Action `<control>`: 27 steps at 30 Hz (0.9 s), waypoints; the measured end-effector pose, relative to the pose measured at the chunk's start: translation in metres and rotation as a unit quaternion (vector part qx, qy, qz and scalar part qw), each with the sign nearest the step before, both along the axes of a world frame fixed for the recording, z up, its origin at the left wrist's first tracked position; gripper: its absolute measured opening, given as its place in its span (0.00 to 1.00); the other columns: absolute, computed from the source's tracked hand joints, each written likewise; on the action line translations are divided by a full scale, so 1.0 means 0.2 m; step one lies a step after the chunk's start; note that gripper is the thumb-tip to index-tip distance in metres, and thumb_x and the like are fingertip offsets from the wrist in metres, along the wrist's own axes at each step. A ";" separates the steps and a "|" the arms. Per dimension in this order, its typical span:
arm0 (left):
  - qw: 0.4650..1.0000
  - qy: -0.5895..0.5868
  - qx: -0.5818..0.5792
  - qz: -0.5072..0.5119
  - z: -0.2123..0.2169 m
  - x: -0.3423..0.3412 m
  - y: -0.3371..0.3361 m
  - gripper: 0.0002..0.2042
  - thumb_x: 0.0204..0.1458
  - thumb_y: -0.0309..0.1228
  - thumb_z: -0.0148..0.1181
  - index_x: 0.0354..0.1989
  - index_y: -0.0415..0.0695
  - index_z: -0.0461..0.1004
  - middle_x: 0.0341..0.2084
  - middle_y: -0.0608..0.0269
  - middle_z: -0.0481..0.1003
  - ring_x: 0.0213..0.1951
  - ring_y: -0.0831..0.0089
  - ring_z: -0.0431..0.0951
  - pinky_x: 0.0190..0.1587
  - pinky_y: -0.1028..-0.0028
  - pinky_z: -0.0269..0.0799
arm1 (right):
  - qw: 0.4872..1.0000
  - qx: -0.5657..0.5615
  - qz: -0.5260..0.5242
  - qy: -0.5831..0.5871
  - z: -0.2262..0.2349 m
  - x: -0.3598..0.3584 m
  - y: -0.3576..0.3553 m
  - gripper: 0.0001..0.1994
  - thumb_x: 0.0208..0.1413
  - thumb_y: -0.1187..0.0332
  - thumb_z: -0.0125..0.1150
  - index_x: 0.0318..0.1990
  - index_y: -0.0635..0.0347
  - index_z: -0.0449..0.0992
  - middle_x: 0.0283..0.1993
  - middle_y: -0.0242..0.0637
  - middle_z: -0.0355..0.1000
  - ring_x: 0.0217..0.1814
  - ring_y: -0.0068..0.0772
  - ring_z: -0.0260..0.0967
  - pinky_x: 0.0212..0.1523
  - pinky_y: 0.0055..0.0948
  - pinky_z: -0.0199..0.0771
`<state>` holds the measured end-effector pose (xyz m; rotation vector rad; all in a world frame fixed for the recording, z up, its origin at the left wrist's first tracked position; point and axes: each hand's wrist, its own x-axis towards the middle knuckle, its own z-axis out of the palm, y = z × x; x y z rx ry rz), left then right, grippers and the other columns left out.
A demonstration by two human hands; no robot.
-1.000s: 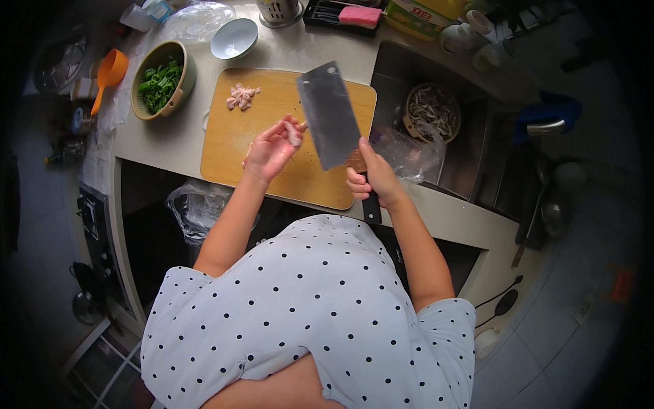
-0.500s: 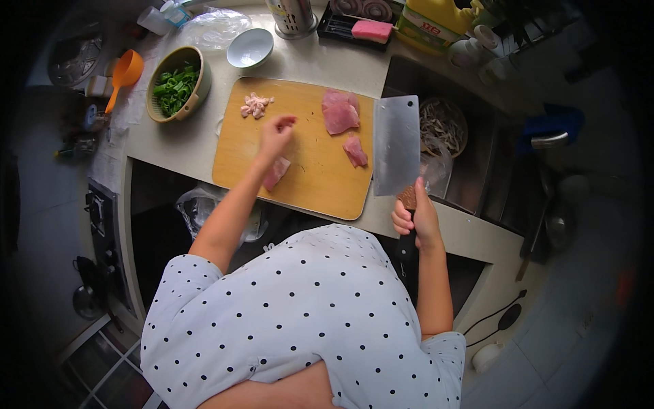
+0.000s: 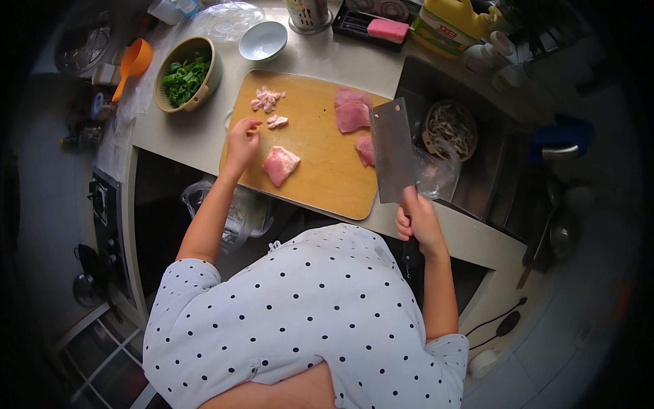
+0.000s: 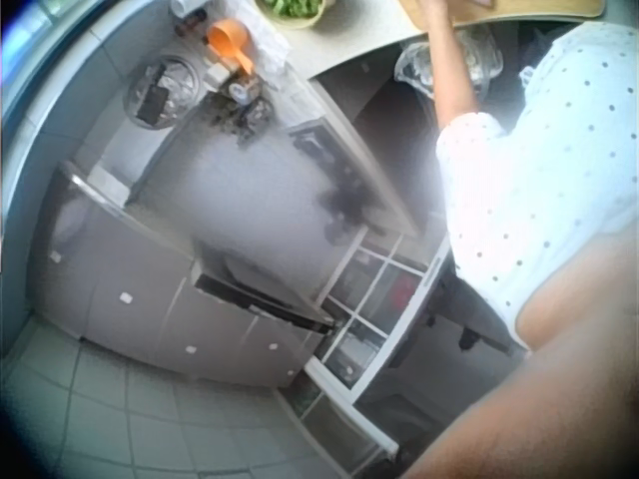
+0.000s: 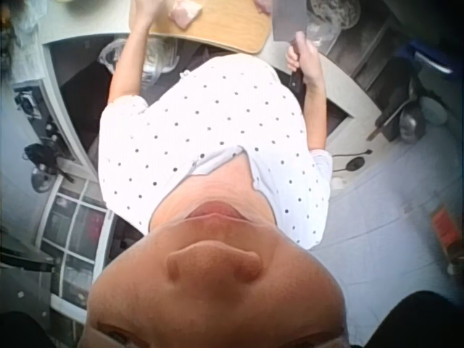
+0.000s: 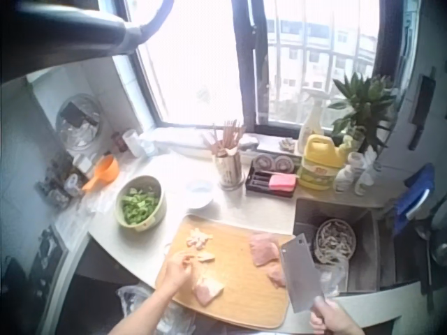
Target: The person unpacks raw pork from a plastic bag and places it on a wooden cutting board. Using a cleaver, they slice the meat into smaller pieces and strips, occasionally moving the cut pieces aside to clear space. The person continues cutting until a pile of sliced meat is formed on the board.
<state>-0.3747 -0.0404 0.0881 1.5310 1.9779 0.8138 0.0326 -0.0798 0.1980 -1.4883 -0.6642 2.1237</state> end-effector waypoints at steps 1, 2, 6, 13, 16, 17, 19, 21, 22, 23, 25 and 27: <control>0.996 0.037 0.069 -0.032 0.01 0.02 0.01 0.12 0.43 0.17 0.54 0.38 0.37 0.74 0.38 0.54 0.74 0.42 0.64 0.75 0.44 0.71 0.73 | 0.998 0.044 0.035 -0.034 0.00 -0.04 0.00 0.15 0.63 0.57 0.46 0.35 0.63 0.64 0.16 0.27 0.57 0.11 0.16 0.51 0.11 0.20 0.54; 0.986 0.074 0.137 -0.066 0.02 0.05 0.03 0.11 0.43 0.16 0.54 0.36 0.37 0.75 0.36 0.54 0.74 0.39 0.62 0.75 0.42 0.70 0.73 | 0.991 0.089 0.069 -0.066 -0.01 -0.08 0.00 0.12 0.62 0.62 0.48 0.39 0.64 0.65 0.17 0.27 0.58 0.12 0.17 0.53 0.12 0.21 0.56; 0.974 0.034 0.170 -0.144 -0.11 0.05 0.12 0.07 0.42 0.18 0.59 0.33 0.37 0.74 0.31 0.53 0.73 0.35 0.58 0.74 0.38 0.67 0.72 | 0.970 0.133 0.161 -0.124 0.00 -0.24 0.05 0.12 0.58 0.71 0.51 0.47 0.67 0.65 0.18 0.30 0.62 0.14 0.19 0.60 0.15 0.22 0.63; 0.983 -0.049 0.117 -0.133 -0.09 0.36 0.08 0.07 0.41 0.23 0.65 0.27 0.37 0.72 0.26 0.54 0.70 0.31 0.57 0.72 0.34 0.66 0.69 | 0.909 0.229 0.265 -0.227 -0.13 -0.45 0.12 0.18 0.58 0.64 0.53 0.47 0.72 0.68 0.28 0.42 0.69 0.31 0.31 0.66 0.35 0.30 0.67; 0.988 -0.040 0.079 -0.122 -0.13 0.34 0.07 0.08 0.43 0.24 0.66 0.30 0.36 0.73 0.29 0.55 0.71 0.29 0.62 0.74 0.33 0.70 0.71 | 0.901 0.220 0.286 -0.240 -0.19 -0.48 0.13 0.19 0.59 0.62 0.52 0.48 0.72 0.68 0.30 0.47 0.71 0.33 0.34 0.69 0.37 0.31 0.69; 0.990 -0.038 0.065 -0.116 -0.13 0.34 0.07 0.08 0.43 0.23 0.65 0.30 0.36 0.73 0.30 0.55 0.71 0.31 0.61 0.74 0.34 0.69 0.71 | 0.902 0.226 0.270 -0.249 -0.21 -0.49 0.12 0.20 0.59 0.61 0.52 0.48 0.73 0.68 0.32 0.49 0.72 0.35 0.36 0.71 0.39 0.32 0.69; 0.994 -0.032 0.036 -0.101 -0.10 0.35 0.05 0.07 0.44 0.22 0.64 0.30 0.36 0.73 0.31 0.55 0.72 0.33 0.60 0.74 0.36 0.68 0.71 | 0.902 0.224 0.261 -0.263 -0.20 -0.49 0.12 0.21 0.59 0.60 0.51 0.49 0.73 0.68 0.34 0.53 0.73 0.38 0.41 0.73 0.41 0.33 0.70; 0.987 -0.007 0.119 -0.107 -0.06 0.39 0.06 0.07 0.43 0.20 0.62 0.31 0.36 0.73 0.32 0.55 0.72 0.36 0.57 0.73 0.38 0.66 0.70 | 0.899 0.207 0.273 -0.272 -0.13 -0.50 0.15 0.21 0.60 0.59 0.51 0.49 0.73 0.69 0.37 0.56 0.73 0.41 0.46 0.74 0.43 0.35 0.70; 0.981 0.008 0.161 -0.110 -0.05 0.40 0.06 0.07 0.43 0.19 0.61 0.31 0.36 0.73 0.33 0.54 0.73 0.37 0.56 0.73 0.39 0.66 0.70 | 0.893 0.230 0.276 -0.272 -0.11 -0.51 0.15 0.22 0.60 0.59 0.50 0.49 0.73 0.69 0.37 0.57 0.73 0.41 0.49 0.73 0.43 0.37 0.71; 0.980 0.006 0.159 -0.120 -0.06 0.40 0.07 0.07 0.42 0.19 0.61 0.32 0.36 0.73 0.34 0.54 0.72 0.38 0.55 0.72 0.40 0.65 0.70 | 0.886 0.252 0.278 -0.273 -0.10 -0.51 0.14 0.22 0.61 0.58 0.49 0.49 0.72 0.69 0.37 0.58 0.73 0.40 0.52 0.73 0.42 0.39 0.71; 0.978 0.004 0.155 -0.139 -0.08 0.41 0.08 0.08 0.41 0.18 0.60 0.32 0.37 0.74 0.36 0.53 0.72 0.40 0.54 0.71 0.42 0.65 0.69 | 0.866 0.290 0.288 -0.287 -0.10 -0.51 0.13 0.22 0.62 0.57 0.47 0.49 0.72 0.69 0.36 0.60 0.73 0.39 0.56 0.72 0.41 0.42 0.71; 0.979 -0.005 0.155 -0.130 -0.09 0.42 0.09 0.10 0.40 0.17 0.59 0.33 0.37 0.74 0.36 0.53 0.72 0.40 0.54 0.71 0.43 0.64 0.69 | 0.840 0.322 0.303 -0.314 -0.12 -0.51 0.13 0.22 0.63 0.56 0.45 0.49 0.71 0.70 0.34 0.60 0.73 0.37 0.60 0.72 0.40 0.46 0.72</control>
